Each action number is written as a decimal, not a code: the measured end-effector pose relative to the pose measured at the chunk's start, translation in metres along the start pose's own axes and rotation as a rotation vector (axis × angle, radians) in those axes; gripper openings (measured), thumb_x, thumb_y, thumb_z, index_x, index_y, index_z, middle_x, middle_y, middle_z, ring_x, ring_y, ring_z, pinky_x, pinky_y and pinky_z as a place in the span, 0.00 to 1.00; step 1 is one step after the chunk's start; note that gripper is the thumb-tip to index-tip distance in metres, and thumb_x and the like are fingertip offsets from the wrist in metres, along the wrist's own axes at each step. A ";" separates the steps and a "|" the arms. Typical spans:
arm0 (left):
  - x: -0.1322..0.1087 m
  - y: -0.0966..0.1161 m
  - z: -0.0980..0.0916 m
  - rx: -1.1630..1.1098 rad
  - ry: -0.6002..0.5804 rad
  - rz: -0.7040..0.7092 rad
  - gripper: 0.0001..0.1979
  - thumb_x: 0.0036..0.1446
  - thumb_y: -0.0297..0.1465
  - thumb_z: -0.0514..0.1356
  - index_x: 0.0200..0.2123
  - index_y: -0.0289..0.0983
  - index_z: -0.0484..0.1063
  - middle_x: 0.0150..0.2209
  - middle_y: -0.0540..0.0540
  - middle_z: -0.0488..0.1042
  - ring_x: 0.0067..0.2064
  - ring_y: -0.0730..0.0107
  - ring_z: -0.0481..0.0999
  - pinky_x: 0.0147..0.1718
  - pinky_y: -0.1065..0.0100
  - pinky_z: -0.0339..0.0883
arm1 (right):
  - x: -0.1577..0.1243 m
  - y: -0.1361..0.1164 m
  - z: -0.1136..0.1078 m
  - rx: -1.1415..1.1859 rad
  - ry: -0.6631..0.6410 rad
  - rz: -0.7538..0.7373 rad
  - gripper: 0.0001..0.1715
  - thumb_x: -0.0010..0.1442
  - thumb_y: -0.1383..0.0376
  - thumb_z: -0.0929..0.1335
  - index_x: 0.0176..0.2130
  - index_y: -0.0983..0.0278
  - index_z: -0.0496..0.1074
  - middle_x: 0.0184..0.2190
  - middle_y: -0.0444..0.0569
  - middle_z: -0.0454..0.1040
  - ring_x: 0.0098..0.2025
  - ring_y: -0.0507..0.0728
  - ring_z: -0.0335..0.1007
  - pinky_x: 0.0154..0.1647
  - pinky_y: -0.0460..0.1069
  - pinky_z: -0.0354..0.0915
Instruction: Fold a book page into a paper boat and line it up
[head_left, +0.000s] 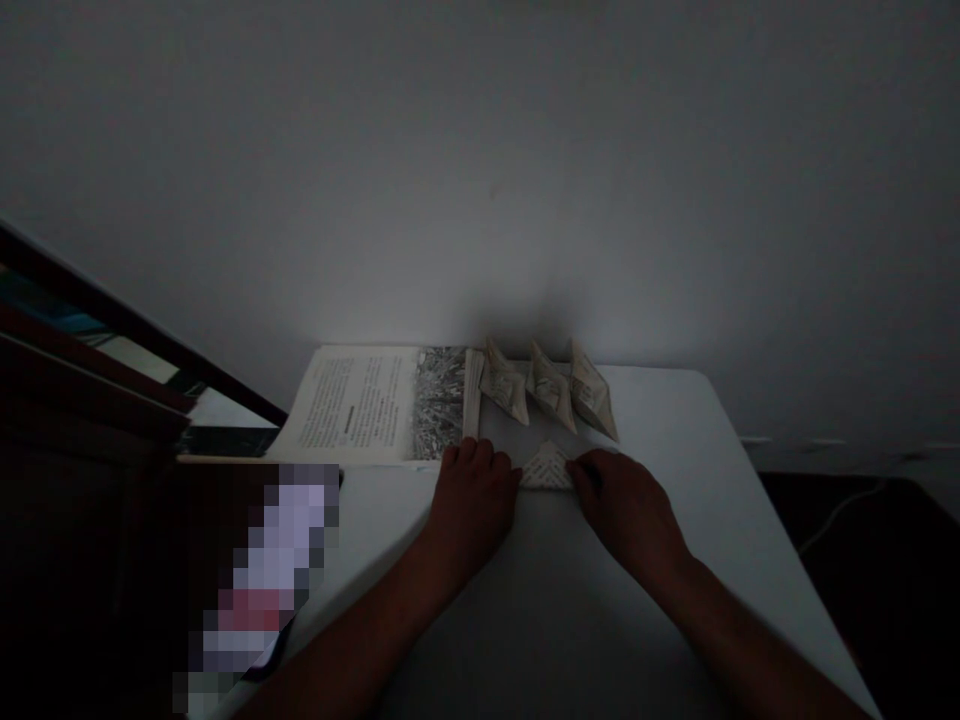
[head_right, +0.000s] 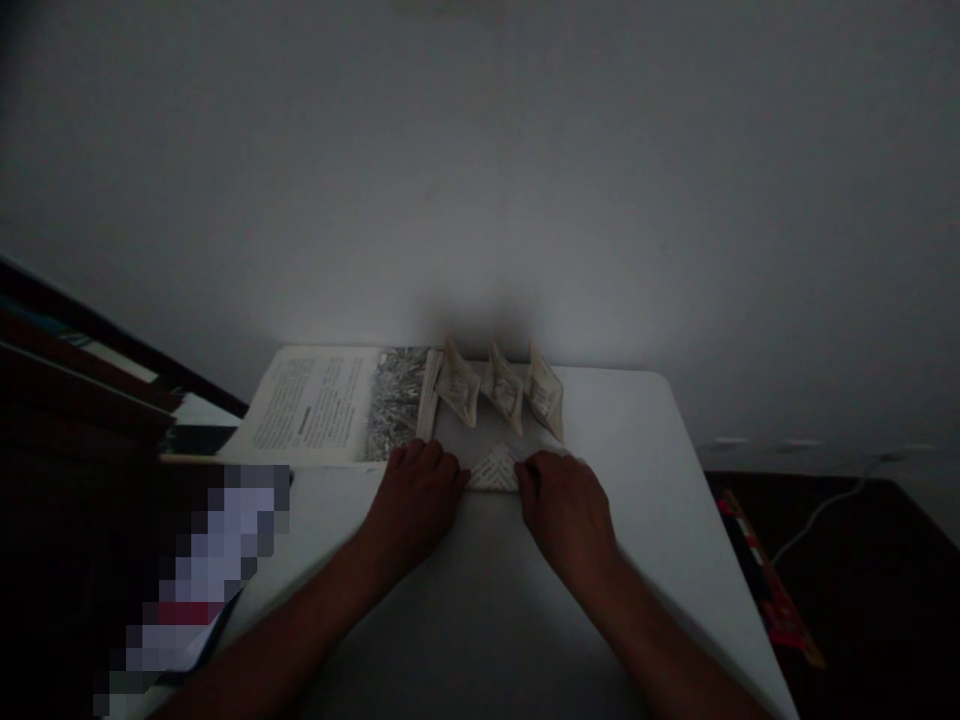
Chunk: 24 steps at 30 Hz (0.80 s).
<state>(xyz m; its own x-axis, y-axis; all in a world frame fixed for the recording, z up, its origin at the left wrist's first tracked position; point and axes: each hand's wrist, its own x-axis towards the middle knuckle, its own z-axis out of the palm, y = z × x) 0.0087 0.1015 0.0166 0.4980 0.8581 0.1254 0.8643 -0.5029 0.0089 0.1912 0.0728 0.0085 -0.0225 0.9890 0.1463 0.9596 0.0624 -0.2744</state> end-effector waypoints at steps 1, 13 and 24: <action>-0.001 0.001 0.000 -0.002 -0.002 0.000 0.11 0.61 0.32 0.51 0.31 0.35 0.70 0.34 0.42 0.69 0.40 0.55 0.66 0.39 0.57 0.57 | 0.000 -0.001 0.000 -0.007 0.004 0.000 0.14 0.61 0.61 0.61 0.29 0.64 0.70 0.26 0.49 0.73 0.30 0.57 0.68 0.32 0.50 0.57; -0.003 0.003 0.002 -0.007 -0.030 -0.010 0.11 0.61 0.31 0.50 0.33 0.34 0.70 0.34 0.42 0.69 0.41 0.55 0.65 0.40 0.56 0.56 | 0.000 -0.003 -0.001 -0.084 0.032 -0.005 0.12 0.61 0.60 0.62 0.30 0.62 0.69 0.26 0.47 0.73 0.30 0.56 0.69 0.30 0.49 0.56; -0.003 0.003 0.001 0.002 -0.032 0.008 0.10 0.61 0.29 0.50 0.31 0.34 0.69 0.33 0.42 0.68 0.40 0.56 0.65 0.39 0.57 0.57 | 0.001 -0.003 -0.003 -0.092 0.014 0.005 0.13 0.61 0.59 0.62 0.30 0.62 0.69 0.26 0.46 0.74 0.29 0.56 0.69 0.29 0.49 0.56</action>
<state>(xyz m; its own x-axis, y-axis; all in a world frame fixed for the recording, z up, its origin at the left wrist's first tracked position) 0.0095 0.0970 0.0156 0.5069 0.8569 0.0935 0.8604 -0.5096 0.0057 0.1888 0.0731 0.0121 -0.0137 0.9872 0.1590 0.9815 0.0436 -0.1864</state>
